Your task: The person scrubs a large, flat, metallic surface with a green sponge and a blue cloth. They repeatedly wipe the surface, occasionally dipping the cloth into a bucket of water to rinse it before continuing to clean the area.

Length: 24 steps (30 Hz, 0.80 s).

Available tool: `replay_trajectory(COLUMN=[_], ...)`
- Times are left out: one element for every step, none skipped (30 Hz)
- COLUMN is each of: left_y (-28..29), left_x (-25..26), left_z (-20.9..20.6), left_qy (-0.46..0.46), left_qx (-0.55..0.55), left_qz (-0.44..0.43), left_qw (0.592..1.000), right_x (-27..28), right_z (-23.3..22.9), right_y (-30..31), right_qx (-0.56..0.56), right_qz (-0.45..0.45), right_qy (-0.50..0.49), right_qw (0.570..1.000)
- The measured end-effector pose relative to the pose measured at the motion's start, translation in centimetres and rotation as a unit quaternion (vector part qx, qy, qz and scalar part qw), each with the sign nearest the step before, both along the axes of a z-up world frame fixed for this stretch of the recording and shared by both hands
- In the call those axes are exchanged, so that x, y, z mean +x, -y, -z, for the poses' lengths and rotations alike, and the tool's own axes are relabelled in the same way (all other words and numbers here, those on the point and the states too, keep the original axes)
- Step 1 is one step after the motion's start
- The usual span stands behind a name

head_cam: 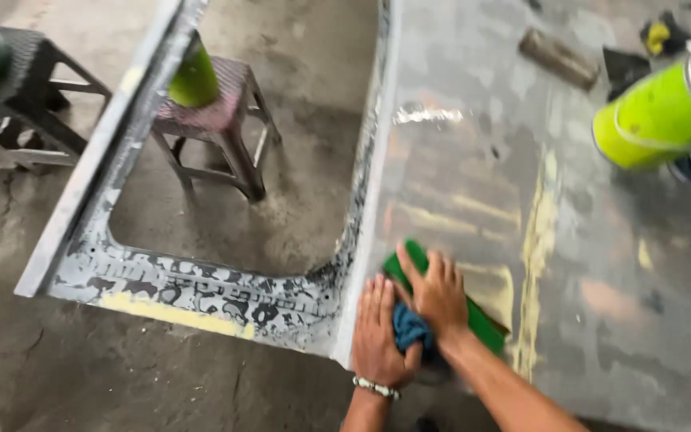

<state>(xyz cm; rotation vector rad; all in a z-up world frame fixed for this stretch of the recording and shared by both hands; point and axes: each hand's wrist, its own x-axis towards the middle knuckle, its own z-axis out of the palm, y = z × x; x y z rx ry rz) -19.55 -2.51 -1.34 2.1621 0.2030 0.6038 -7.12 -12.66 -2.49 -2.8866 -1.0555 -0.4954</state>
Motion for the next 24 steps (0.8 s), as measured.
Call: replay_trajectory(left_y=[-0.3, -0.6, -0.3, -0.2, 0.0, 0.1, 0.0, -0.2, -0.2, 0.3, 0.1, 0.0, -0.6, -1.1, -0.5, 0.0, 0.2, 0.1, 0.3, 0.3, 0.0, -0.2, -0.3, -0.4], left_x=[0.2, 0.4, -0.1, 0.0, -0.1, -0.2, -0.5, -0.8, -0.3, -0.3, -0.3, -0.2, 0.0, 0.3, -0.2, -0.3, -0.5, -0.6, -1.1, -1.6, -0.8, 0.1, 0.3, 0.6], left_z=[-0.2, -0.2, -0.2, -0.2, -0.3, -0.5, -0.3, -0.2, -0.3, -0.1, 0.1, 0.4, 0.4, 0.6, 0.8, 0.6, 0.3, -0.1, -0.1, -0.3, -0.4, -0.4, -0.4, -0.2], left_qy=[0.001, 0.001, -0.004, -0.007, -0.017, -0.027, -0.029, -0.025, -0.014, -0.008, 0.005, 0.019, 0.019, 0.018, 0.010, 0.004, -0.007, -0.018, -0.017, -0.014, 0.002, 0.015, 0.020, 0.026], left_qx=[0.002, 0.005, 0.004, 0.004, -0.002, -0.008, -0.008, -0.007, -0.009, -0.013, -0.008, -0.002, 0.001, 0.003, -0.004, -0.009, -0.011, -0.012, -0.012, -0.012, -0.010, -0.009, -0.009, -0.010], left_qz=[-0.006, -0.007, -0.001, -0.001, 0.002, 0.004, 0.007, 0.006, 0.006, 0.009, 0.005, 0.001, 0.000, 0.000, 0.010, 0.017, 0.015, 0.013, 0.015, 0.008, -0.002, -0.004, -0.003, -0.002], left_qw=[1.000, 1.000, 1.000, 1.000, 1.000, 1.000, 1.000, 1.000, 1.000, 1.000, 1.000, 1.000, 1.000, 1.000, 1.000, 1.000, 1.000, 1.000, 1.000, 1.000, 1.000, 1.000, 1.000, 1.000], right_x=[1.7, 3.4, 4.4, 5.8, 7.0, 8.3, 7.2, 6.2, 5.9, 4.0, 2.4, 0.7, 2.4, 4.1, 4.8, 6.2, 7.7, 9.1, 7.2, 5.3, 4.7, 5.1, 4.8, 4.6], right_z=[-0.3, -0.4, -0.3, -1.0, -1.6, -2.3, -1.8, -1.5, -1.6, -1.2, -0.6, 0.2, -0.7, -1.5, -2.2, -2.5, -2.8, -3.2, -2.3, -1.6, -1.1, -1.7, -1.9, -1.9], right_y=[-0.6, -1.1, -0.9, -1.9, -2.8, -3.7, -3.3, -3.1, -2.7, -1.3, -0.7, 0.0, -1.4, -2.5, -2.3, -2.7, -3.5, -4.4, -3.5, -2.7, -2.4, -2.2, -2.2, -2.0], right_qx=[0.002, 0.005, 0.005, 0.005, 0.019, 0.033, 0.032, 0.035, 0.034, 0.031, 0.021, 0.011, 0.014, 0.033, 0.044, 0.039, 0.026, 0.012, 0.013, 0.002, -0.008, -0.007, 0.006, 0.018], right_qz=[-0.006, -0.026, -0.038, -0.038, 0.004, 0.047, 0.050, 0.042, 0.034, 0.036, 0.006, -0.024, -0.026, -0.047, -0.059, -0.052, 0.004, 0.060, 0.062, 0.026, -0.014, -0.016, -0.055, -0.093], right_qy=[0.001, -0.012, -0.031, -0.035, -0.047, -0.060, -0.062, -0.032, 0.005, 0.010, 0.004, -0.001, -0.001, -0.006, -0.018, -0.024, -0.076, -0.127, -0.127, -0.068, 0.003, 0.016, 0.010, 0.005], right_qw=[1.000, 1.000, 0.999, 0.999, 0.999, 0.997, 0.996, 0.998, 0.999, 0.999, 1.000, 1.000, 1.000, 0.998, 0.997, 0.998, 0.997, 0.990, 0.990, 0.997, 1.000, 1.000, 0.998, 0.995])
